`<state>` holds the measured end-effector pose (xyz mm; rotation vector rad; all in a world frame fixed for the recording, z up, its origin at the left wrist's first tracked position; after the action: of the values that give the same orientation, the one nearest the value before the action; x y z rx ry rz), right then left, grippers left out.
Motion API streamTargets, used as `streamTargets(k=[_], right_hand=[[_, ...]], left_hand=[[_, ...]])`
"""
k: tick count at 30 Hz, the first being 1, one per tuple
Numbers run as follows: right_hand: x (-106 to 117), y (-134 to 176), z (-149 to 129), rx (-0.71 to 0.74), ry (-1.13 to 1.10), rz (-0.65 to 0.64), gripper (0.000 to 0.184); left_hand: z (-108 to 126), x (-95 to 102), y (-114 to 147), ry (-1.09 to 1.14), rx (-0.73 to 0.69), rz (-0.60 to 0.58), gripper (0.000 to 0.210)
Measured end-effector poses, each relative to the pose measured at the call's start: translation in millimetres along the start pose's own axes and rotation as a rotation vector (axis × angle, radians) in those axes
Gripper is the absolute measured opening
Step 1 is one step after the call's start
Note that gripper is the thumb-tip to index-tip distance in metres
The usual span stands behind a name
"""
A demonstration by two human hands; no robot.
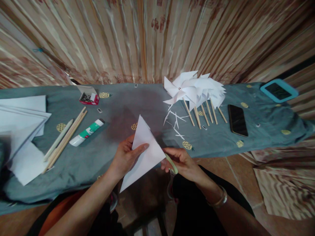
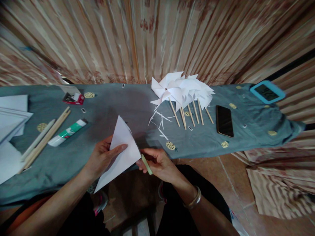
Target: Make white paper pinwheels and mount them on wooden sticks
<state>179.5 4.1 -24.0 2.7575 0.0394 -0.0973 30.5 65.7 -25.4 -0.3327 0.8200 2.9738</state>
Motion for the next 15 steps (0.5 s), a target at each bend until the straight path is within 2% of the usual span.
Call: streamTargets(k=[8, 15], right_hand=[[0.0, -0.1, -0.4, 0.019, 0.000, 0.009, 0.024], [0.3, -0.1, 1.2, -0.014, -0.041, 0.024, 0.027]], left_hand=[[-0.7, -0.5, -0.3, 0.019, 0.036, 0.011, 0.038], [-5.3, -3.4, 2.2, 0.018, 0.115, -0.026, 0.038]])
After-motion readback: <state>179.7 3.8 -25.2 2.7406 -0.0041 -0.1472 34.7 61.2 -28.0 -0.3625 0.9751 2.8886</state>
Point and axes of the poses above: each hand's wrist, its own y-axis away from the middle knuckle, its own x-axis out of the back of the hand, z = x × y, the point moved 6 cm from there along -y, towards the middle knuckle, and after that the axes turned 15 degrees about z, right-handed, at the moved point
